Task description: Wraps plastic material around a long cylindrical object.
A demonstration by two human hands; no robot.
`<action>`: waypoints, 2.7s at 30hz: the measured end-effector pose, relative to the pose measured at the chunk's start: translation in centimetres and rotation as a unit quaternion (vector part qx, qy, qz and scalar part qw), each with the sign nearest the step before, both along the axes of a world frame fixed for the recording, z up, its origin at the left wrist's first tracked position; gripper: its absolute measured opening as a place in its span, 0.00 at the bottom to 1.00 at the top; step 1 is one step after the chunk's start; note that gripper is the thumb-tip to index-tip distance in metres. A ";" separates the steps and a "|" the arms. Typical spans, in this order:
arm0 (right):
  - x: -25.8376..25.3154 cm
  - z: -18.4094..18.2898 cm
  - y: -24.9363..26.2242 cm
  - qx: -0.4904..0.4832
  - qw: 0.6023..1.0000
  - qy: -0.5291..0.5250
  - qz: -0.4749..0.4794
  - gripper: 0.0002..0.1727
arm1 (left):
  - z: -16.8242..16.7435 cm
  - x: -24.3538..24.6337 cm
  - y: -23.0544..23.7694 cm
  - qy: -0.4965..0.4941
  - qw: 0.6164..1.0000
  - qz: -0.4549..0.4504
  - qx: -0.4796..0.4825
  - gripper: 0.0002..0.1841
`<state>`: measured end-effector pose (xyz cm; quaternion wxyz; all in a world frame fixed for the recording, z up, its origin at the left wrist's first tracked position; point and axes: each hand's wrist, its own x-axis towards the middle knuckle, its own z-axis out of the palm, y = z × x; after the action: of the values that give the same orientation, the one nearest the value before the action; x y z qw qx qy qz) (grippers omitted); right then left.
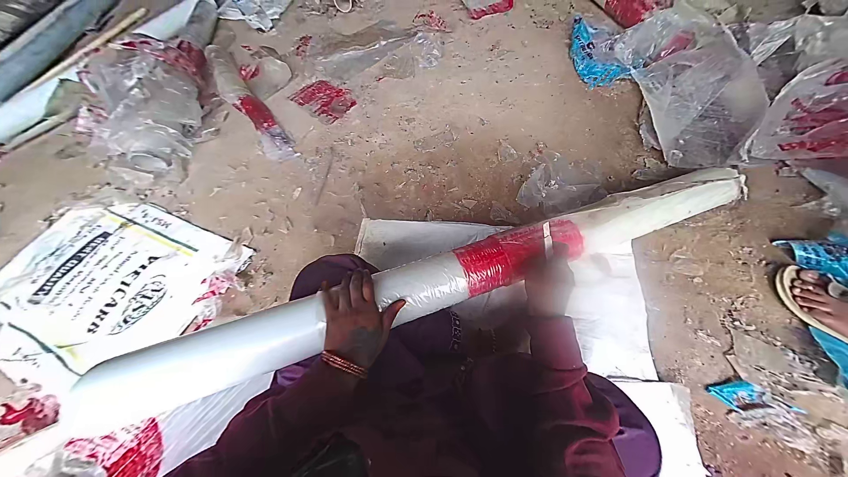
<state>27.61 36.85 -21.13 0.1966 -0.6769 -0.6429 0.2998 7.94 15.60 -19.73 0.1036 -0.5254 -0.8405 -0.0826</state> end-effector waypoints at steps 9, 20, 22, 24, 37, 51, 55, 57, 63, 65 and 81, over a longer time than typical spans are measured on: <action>0.3 0.0 0.3 -0.005 0.999 0.043 -0.001 0.20 | 1.9 9.8 15.5 -0.131 0.919 -0.082 -0.362 0.56; 0.2 0.3 1.4 -0.053 0.999 0.011 -0.006 0.19 | 1.6 5.5 9.9 -0.119 0.951 -0.188 -0.216 0.43; 0.2 0.1 1.4 -0.035 0.999 0.028 -0.006 0.19 | 2.4 1.3 5.9 -0.128 0.958 -0.182 -0.183 0.44; 0.3 -0.4 1.4 -0.011 0.999 0.042 -0.009 0.19 | 3.5 -3.5 0.8 -0.145 0.963 -0.141 -0.180 0.47; -2.9 2.4 -8.7 0.215 0.894 0.129 0.372 0.28 | 1.5 -10.4 -15.6 0.043 0.997 -0.053 0.028 0.50; -12.9 5.5 -14.0 0.366 0.696 -0.096 0.611 0.24 | 0.1 -10.2 -15.9 0.025 0.990 -0.065 0.119 0.38; -13.4 5.7 -13.5 0.408 0.665 -0.110 0.615 0.17 | 0.2 -10.3 -15.8 0.021 0.992 -0.062 0.106 0.38; -13.4 5.7 -13.4 0.416 0.662 -0.104 0.615 0.15 | 0.3 -10.4 -15.8 0.014 0.993 -0.060 0.104 0.38; -13.4 5.3 -13.7 0.436 0.665 -0.108 0.596 0.15 | 0.5 -10.5 -15.6 0.012 0.994 -0.057 0.097 0.39; -13.4 5.2 -14.0 0.448 0.659 -0.111 0.594 0.13 | 0.6 -10.6 -15.5 0.012 0.994 -0.054 0.094 0.39; -13.9 5.3 -13.6 0.500 0.591 -0.121 0.621 0.15 | 0.3 -10.5 -15.8 0.013 0.996 -0.045 0.080 0.41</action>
<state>13.72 23.29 -15.82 0.1902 0.0612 -0.9743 -0.1040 -2.55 -0.20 -19.38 0.1525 -0.5534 -0.8054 -0.1475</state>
